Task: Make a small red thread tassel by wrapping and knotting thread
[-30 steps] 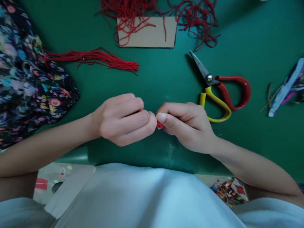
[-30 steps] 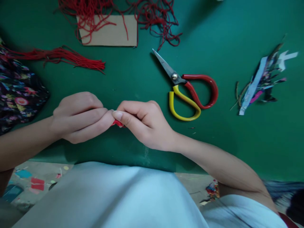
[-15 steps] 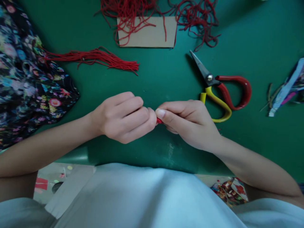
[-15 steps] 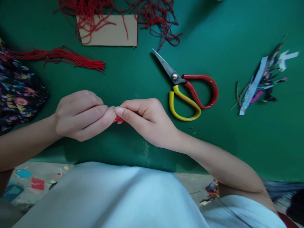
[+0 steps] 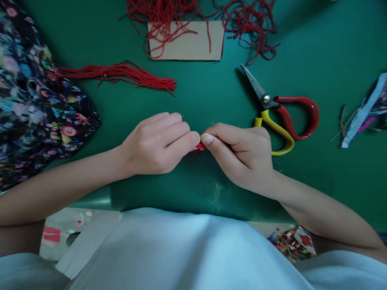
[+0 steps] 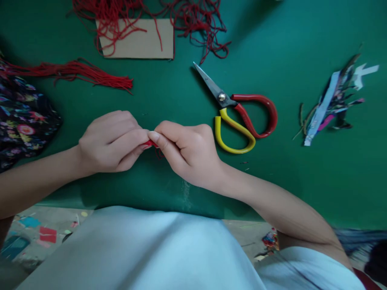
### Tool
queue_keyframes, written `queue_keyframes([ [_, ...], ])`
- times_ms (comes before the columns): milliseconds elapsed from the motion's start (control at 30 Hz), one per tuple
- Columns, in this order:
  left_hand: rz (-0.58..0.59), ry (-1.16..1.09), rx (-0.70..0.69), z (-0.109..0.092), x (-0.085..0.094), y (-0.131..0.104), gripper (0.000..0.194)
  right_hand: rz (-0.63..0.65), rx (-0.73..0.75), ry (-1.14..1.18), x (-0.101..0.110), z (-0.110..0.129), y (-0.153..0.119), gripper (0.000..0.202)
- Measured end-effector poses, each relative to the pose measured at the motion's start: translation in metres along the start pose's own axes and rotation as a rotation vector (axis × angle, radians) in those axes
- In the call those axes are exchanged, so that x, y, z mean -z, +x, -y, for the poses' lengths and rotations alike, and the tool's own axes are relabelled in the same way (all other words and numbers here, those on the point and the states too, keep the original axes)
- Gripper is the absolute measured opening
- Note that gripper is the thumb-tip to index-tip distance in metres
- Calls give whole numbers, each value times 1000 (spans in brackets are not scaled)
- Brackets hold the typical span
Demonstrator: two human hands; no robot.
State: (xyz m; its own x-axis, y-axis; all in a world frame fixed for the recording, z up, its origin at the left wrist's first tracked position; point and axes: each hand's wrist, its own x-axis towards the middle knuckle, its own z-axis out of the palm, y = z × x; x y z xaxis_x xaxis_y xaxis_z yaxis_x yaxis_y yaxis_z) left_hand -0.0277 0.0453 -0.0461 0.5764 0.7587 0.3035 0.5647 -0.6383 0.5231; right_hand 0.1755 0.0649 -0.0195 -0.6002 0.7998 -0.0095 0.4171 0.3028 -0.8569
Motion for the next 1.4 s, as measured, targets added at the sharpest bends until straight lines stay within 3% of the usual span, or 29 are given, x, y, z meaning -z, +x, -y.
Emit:
queue_keyframes([
  [333,153,-172,86,-2,7,9,31,-76,210,-242,-4,-3,-4,24],
  [633,220,-268,125,0,16,13,32,-113,266,-384,-3,-4,-5,30],
  [867,226,-271,175,-5,17,16,36,-182,612,-766,0,-8,-1,32],
  [1133,243,-300,183,-3,18,17,31,-148,496,-679,-1,-13,1,38],
  [1267,235,-348,201,-3,20,17,26,-131,460,-501,1,-13,2,33],
  [1400,154,-328,205,-5,16,16,23,-50,302,-279,5,-10,4,27],
])
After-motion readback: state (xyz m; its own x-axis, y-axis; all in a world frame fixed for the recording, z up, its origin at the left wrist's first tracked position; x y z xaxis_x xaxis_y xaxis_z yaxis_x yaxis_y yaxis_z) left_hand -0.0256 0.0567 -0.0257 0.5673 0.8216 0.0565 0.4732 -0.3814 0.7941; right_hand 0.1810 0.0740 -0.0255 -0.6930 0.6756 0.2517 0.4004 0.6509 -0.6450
